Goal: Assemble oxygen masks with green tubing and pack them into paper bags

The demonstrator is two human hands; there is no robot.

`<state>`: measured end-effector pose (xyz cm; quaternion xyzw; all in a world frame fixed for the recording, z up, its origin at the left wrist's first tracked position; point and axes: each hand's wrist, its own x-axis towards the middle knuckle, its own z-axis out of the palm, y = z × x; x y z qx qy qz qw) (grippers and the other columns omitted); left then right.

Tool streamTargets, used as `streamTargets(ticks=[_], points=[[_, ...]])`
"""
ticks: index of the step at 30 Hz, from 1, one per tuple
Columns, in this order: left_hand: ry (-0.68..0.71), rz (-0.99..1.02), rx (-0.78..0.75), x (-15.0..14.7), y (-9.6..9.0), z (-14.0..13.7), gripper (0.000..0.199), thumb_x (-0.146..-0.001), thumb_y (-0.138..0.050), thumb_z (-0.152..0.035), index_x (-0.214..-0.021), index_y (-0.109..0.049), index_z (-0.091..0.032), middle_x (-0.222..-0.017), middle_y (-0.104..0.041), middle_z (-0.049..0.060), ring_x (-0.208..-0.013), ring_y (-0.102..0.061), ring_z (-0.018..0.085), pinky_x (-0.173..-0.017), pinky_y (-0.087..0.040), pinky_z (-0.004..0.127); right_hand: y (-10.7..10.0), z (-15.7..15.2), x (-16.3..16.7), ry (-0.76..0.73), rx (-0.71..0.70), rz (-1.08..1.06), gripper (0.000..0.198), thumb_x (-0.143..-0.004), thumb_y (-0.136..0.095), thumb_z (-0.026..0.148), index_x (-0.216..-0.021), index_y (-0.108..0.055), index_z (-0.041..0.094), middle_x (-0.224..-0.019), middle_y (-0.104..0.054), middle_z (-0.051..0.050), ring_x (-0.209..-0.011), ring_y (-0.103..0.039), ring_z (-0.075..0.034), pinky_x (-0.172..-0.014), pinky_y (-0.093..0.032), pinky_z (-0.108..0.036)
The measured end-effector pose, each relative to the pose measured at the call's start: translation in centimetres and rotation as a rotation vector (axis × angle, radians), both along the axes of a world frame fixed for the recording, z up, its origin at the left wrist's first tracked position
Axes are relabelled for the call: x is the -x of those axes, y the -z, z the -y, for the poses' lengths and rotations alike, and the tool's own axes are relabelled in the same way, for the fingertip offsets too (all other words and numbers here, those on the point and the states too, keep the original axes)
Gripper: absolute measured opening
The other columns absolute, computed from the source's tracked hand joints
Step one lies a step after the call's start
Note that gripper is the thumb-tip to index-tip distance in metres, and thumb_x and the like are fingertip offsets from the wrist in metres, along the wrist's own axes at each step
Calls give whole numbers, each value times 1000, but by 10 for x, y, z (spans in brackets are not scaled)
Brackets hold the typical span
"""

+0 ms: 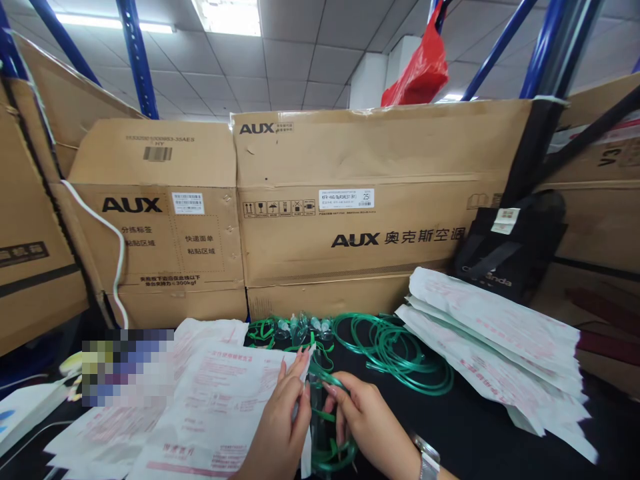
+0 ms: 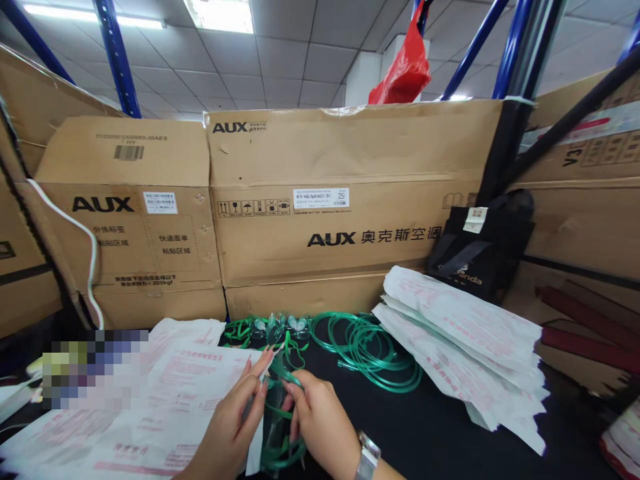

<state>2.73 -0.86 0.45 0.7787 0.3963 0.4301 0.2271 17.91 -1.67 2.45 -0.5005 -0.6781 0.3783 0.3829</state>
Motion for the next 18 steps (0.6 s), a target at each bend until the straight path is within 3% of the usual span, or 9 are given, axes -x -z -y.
streamTargets(ticks=[7,10,14,18], points=[[32,33,47,0,-13,7,30,-85,-35,-24,-110,-51,-22,-135,-37,6,-124,-32,18,-101,-30,39,2,-6,-5,-5,195,73,28,-82,-34,37,-64,-44,18,-44,-51,3,-31,-49,-11,-28,-31,-17],[-41,58,20,2,-19,5,28,-84,-36,-25,-108,-51,-23,-135,-37,6,-125,-29,20,-103,-24,44,2,-6,-9,-61,239,172,24,-82,-35,31,-66,-46,17,-52,-59,-1,-35,-53,-12,-30,-31,-17],[-60,-38,39,-4,-9,-1,22,-84,-37,-26,-79,-58,-23,-135,-36,5,-127,-19,26,-100,-8,58,1,-8,-15,-26,123,488,20,-83,-35,22,-71,-50,16,-56,-61,-6,-44,-58,-14,-38,-32,-19],[-30,-117,126,-12,4,-1,25,-83,-38,-26,-64,-54,-21,-135,-34,7,-127,-11,31,-93,-6,67,-4,-13,-20,63,-14,726,15,-82,-37,14,-81,-52,13,-68,-64,-12,-62,-63,-19,-45,-32,-21]])
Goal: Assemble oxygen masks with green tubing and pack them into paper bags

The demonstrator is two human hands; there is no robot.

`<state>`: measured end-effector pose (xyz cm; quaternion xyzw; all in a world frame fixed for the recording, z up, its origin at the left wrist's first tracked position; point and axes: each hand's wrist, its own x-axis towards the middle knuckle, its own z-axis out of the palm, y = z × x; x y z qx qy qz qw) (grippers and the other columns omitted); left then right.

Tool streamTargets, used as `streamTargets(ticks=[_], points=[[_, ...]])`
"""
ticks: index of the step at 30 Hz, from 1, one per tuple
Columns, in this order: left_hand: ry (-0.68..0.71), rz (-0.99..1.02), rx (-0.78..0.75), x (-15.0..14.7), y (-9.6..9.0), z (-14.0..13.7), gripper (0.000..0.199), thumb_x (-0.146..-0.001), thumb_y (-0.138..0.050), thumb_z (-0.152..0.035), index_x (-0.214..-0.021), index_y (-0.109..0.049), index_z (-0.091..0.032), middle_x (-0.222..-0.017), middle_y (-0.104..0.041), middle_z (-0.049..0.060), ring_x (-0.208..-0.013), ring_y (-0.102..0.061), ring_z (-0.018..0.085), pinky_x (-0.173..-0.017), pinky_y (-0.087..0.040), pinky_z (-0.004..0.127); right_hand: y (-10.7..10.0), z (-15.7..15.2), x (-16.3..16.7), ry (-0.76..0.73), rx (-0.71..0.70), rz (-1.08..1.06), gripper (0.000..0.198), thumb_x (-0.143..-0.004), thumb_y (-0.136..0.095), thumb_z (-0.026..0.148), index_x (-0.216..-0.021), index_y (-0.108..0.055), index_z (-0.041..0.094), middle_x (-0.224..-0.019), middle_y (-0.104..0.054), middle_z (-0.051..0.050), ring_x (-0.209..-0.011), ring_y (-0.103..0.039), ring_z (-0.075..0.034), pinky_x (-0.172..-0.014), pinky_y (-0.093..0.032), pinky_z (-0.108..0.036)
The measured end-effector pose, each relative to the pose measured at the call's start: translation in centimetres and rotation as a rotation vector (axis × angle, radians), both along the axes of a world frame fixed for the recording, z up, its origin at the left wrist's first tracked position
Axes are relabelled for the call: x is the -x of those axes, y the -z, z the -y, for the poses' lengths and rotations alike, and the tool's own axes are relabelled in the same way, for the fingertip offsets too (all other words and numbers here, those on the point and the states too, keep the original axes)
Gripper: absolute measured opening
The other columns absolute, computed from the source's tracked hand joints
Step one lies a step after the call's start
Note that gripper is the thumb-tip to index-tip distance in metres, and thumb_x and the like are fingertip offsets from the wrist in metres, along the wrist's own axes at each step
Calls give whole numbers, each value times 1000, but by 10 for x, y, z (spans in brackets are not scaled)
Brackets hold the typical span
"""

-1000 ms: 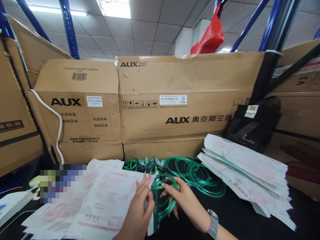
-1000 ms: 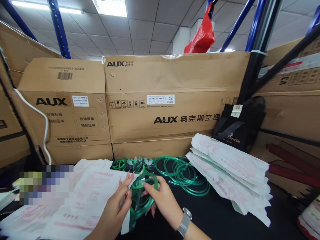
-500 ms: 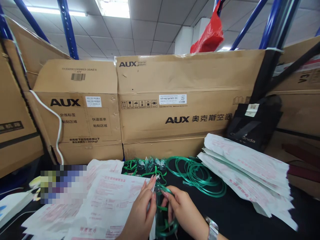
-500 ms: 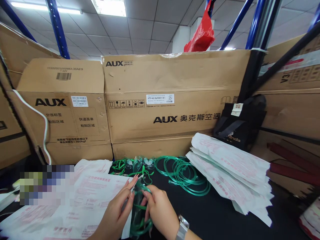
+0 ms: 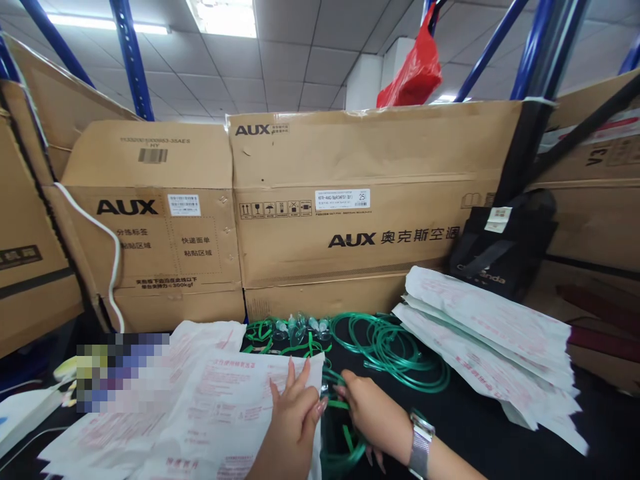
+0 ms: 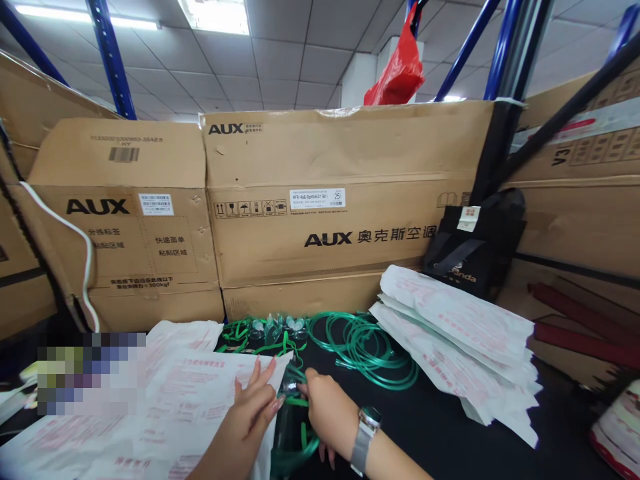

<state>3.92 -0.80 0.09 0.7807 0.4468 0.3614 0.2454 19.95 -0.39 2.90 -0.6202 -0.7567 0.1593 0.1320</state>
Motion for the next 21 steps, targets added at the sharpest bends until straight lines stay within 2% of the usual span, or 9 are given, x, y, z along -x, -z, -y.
streamTargets(ticks=[4,7,9,11,13,15,16,18,21], points=[[22,36,3,-1,-3,3,26,-82,-40,-25,-60,-52,-21,-134,-34,9,-126,-17,30,-95,-9,65,-4,4,3,-62,-96,86,22,-78,-35,3,-88,-52,14,-80,-65,-11,-74,-63,-19,-53,-37,-22],[13,37,23,0,-10,3,25,-82,-40,-23,-60,-52,-21,-133,-36,10,-125,-20,29,-96,-11,63,-2,10,11,-156,-149,253,33,-69,-36,-6,-88,-53,15,-85,-63,-10,-71,-63,-20,-55,-38,-23],[22,27,22,0,-15,3,25,-82,-39,-22,-60,-51,-21,-133,-37,10,-126,-20,28,-97,-12,61,-1,12,14,-148,-179,293,32,-68,-36,-6,-86,-53,15,-84,-62,-11,-68,-62,-20,-54,-38,-24],[43,3,5,0,-19,5,26,-82,-38,-23,-60,-51,-21,-134,-36,8,-127,-19,27,-98,-11,60,0,9,14,-77,-181,131,26,-72,-36,-3,-82,-52,15,-81,-61,-11,-68,-61,-19,-55,-39,-25],[43,-27,-36,-1,-22,7,27,-83,-37,-24,-60,-51,-20,-136,-32,7,-127,-15,28,-98,-9,60,0,3,11,47,-99,-265,16,-77,-37,5,-75,-48,16,-71,-58,-6,-63,-58,-15,-54,-39,-23],[17,-49,-87,-1,-21,9,27,-84,-36,-25,-63,-53,-20,-138,-28,7,-128,-13,29,-98,-9,60,-2,-5,6,176,35,-654,14,-82,-35,18,-71,-42,18,-55,-48,2,-47,-51,-11,-43,-36,-20],[0,-48,-116,-1,-20,9,26,-84,-36,-24,-68,-55,-20,-139,-27,8,-128,-13,29,-99,-10,59,-2,-8,3,231,94,-775,16,-84,-32,24,-71,-39,19,-50,-41,6,-39,-45,-9,-37,-33,-19],[-10,-23,-155,-1,-15,8,21,-84,-37,-23,-82,-57,-20,-138,-30,9,-128,-15,27,-100,-12,57,-1,-13,1,302,148,-861,18,-85,-25,31,-74,-35,21,-45,-31,10,-29,-33,-8,-28,-25,-17],[-6,53,-136,-1,-9,7,20,-84,-37,-22,-90,-56,-20,-137,-32,10,-128,-17,25,-102,-16,53,3,-14,4,333,128,-874,20,-85,-21,34,-77,-34,22,-43,-30,11,-25,-30,-8,-25,-23,-18]])
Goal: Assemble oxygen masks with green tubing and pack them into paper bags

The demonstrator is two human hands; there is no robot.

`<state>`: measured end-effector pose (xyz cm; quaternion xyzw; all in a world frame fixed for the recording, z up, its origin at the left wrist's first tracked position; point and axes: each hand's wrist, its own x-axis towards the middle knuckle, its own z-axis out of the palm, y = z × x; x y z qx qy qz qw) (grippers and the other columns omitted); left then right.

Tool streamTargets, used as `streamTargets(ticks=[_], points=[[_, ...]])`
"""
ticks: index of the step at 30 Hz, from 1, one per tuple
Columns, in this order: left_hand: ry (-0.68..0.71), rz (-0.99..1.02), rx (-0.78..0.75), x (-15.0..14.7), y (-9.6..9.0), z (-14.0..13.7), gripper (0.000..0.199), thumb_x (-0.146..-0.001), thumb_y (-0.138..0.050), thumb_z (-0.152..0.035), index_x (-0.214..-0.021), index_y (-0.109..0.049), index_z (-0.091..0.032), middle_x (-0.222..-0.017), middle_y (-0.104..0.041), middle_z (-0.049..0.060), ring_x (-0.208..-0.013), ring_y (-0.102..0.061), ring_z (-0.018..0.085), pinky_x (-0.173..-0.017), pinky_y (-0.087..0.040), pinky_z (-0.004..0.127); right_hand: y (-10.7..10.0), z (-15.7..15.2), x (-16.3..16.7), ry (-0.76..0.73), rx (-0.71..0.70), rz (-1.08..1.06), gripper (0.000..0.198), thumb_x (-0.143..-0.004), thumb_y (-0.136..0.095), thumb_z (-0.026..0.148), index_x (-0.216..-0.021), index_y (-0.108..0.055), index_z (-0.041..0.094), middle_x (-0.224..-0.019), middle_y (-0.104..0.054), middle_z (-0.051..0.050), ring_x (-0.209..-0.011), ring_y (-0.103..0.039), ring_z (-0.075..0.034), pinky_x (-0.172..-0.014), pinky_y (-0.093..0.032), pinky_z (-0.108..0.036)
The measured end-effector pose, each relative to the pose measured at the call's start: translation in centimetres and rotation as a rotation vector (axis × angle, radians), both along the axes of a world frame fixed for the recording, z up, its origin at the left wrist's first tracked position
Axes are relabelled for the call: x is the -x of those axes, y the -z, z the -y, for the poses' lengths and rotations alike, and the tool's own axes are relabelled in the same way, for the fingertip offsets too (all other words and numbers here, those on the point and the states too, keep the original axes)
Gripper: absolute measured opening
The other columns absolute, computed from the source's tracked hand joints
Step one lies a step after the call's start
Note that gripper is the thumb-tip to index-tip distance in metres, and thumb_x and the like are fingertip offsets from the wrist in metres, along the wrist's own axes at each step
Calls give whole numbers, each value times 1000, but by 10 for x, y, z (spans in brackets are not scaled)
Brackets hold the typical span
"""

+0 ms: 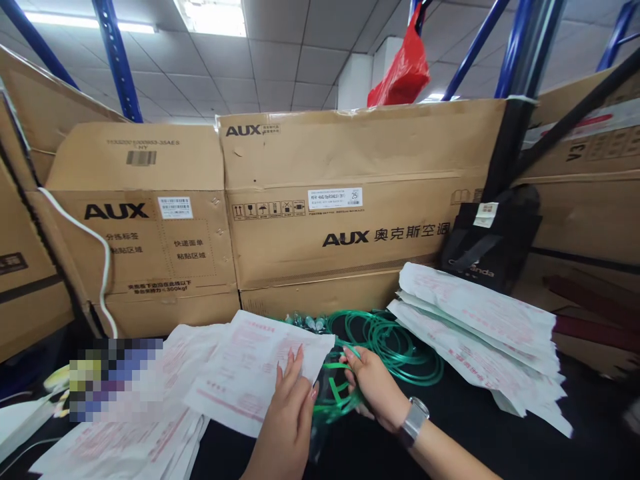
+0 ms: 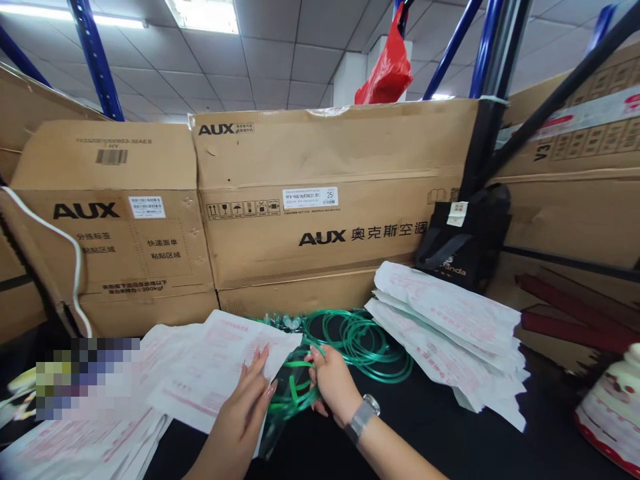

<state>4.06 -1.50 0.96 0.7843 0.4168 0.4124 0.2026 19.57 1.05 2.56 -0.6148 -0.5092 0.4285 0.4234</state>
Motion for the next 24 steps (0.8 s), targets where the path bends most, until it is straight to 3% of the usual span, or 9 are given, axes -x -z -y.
streamTargets(ticks=[3,7,12,14,17,19,21,22,24], points=[[-18,75,40,-3,0,1,23,-85,-34,-24,-77,-55,-19,-139,-28,10,-128,-16,25,-102,-16,53,8,5,9,27,-140,113,21,-85,-26,36,-77,-39,21,-44,-39,8,-30,-40,-11,-30,-30,-20],[-39,124,49,-5,-6,3,24,-85,-32,-25,-70,-49,-20,-138,-30,11,-129,-13,25,-103,-14,53,11,17,18,-28,-461,407,23,-87,-27,31,-90,-47,18,-73,-60,-6,-65,-60,-18,-56,-45,-27],[-26,106,36,-6,-8,4,23,-85,-33,-25,-69,-49,-20,-135,-36,9,-129,-16,24,-103,-17,51,6,19,13,-155,-602,593,27,-85,-28,22,-99,-51,17,-92,-61,-11,-86,-59,-22,-72,-44,-31],[12,62,-14,-4,-10,6,22,-85,-35,-25,-70,-51,-20,-133,-40,9,-127,-24,24,-102,-20,49,3,14,6,-100,-612,538,25,-85,-30,22,-95,-52,18,-82,-62,-8,-78,-60,-20,-68,-45,-29],[52,2,-90,7,-20,4,19,-83,-38,-27,-75,-54,-21,-123,-52,8,-117,-41,23,-98,-31,43,-4,6,-8,-92,-477,329,22,-85,-33,30,-85,-52,19,-56,-51,1,-49,-53,-13,-46,-41,-22],[-56,32,-87,20,-30,-4,21,-84,-36,-30,-80,-55,-22,-117,-56,8,-111,-47,21,-93,-37,38,-9,2,-15,-203,-379,205,23,-84,-36,36,-78,-51,19,-48,-40,6,-37,-42,-9,-36,-32,-19],[-185,3,-106,34,-39,-14,23,-81,-41,-34,-94,-56,-22,-120,-52,8,-113,-43,23,-96,-31,41,-14,2,-19,-331,-355,153,24,-83,-39,39,-78,-51,19,-49,-40,7,-35,-38,-7,-35,-29,-17],[-226,-16,-40,40,-42,-20,28,-79,-43,-37,-100,-55,-22,-118,-53,8,-111,-44,24,-95,-30,41,-17,3,-20,-381,-361,157,25,-83,-40,39,-79,-53,19,-51,-42,6,-36,-38,-6,-35,-30,-17],[-135,-43,194,48,-45,-27,32,-77,-43,-43,-91,-60,-20,-96,-63,6,-94,-53,24,-84,-38,36,-20,5,-21,-453,-389,206,26,-84,-39,38,-81,-55,18,-56,-47,5,-37,-40,-6,-38,-31,-17]])
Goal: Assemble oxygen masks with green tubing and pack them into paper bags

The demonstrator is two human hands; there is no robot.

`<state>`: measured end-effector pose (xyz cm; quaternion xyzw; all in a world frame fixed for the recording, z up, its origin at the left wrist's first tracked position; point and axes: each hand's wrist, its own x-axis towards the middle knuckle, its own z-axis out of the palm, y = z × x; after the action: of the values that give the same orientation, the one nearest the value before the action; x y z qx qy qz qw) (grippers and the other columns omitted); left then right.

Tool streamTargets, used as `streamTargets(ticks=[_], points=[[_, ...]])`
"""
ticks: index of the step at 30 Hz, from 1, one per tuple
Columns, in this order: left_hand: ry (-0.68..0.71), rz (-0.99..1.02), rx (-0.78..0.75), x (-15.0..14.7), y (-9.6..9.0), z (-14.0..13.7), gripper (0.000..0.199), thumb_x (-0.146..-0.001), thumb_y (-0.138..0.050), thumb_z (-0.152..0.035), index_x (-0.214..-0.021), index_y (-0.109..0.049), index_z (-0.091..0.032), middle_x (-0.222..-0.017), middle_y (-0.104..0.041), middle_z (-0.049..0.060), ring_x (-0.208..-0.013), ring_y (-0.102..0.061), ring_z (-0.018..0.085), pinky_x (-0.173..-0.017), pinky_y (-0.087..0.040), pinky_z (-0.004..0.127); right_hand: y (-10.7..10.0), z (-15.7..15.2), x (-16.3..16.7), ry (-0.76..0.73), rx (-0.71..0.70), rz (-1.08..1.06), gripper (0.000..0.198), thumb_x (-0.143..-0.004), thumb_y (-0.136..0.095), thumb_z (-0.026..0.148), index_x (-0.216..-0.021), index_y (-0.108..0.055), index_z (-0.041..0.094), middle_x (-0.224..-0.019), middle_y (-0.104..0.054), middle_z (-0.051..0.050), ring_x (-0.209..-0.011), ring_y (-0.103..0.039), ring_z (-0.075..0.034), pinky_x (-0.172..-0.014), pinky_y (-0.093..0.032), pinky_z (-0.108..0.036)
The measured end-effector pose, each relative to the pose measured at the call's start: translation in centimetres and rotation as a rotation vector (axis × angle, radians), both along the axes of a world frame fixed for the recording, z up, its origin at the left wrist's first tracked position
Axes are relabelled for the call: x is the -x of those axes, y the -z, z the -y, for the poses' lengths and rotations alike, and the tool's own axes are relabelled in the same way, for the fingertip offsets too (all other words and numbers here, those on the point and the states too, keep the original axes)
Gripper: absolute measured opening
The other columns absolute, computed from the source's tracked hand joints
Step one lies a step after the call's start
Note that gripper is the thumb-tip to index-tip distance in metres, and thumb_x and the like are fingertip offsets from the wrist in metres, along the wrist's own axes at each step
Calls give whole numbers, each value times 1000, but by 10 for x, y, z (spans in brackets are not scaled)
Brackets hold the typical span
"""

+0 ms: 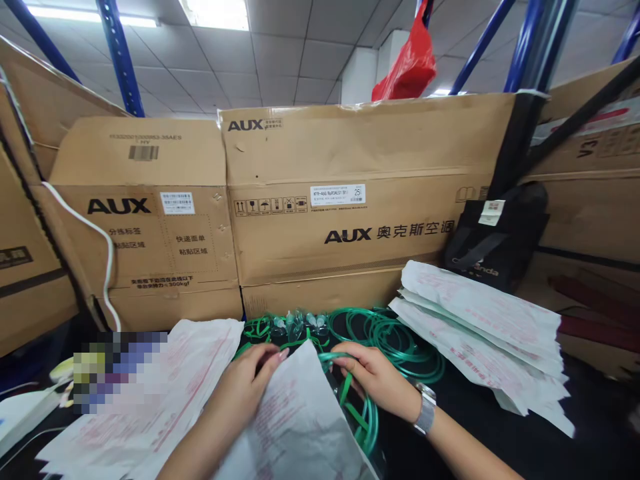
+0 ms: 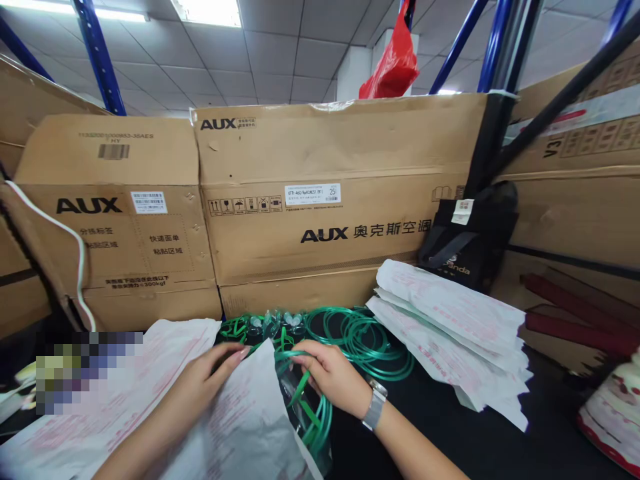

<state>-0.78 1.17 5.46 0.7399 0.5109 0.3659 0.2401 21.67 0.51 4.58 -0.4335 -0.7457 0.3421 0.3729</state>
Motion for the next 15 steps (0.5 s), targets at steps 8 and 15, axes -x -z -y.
streamTargets(ticks=[8,15], points=[[262,213,430,-10,19,-1,37,-70,-46,-49,-51,-44,-17,-49,-30,-7,-48,-26,9,-44,-21,21,-6,9,3,-51,-293,263,23,-86,-37,21,-87,-59,19,-79,-62,-1,-71,-55,-11,-67,-40,-19],[177,236,320,-22,26,1,35,-74,-39,-47,-53,-35,-20,-54,-26,-6,-52,-24,10,-47,-23,21,-4,25,16,-143,-369,512,22,-78,-38,12,-75,-60,16,-71,-62,-4,-63,-56,-13,-54,-39,-20]])
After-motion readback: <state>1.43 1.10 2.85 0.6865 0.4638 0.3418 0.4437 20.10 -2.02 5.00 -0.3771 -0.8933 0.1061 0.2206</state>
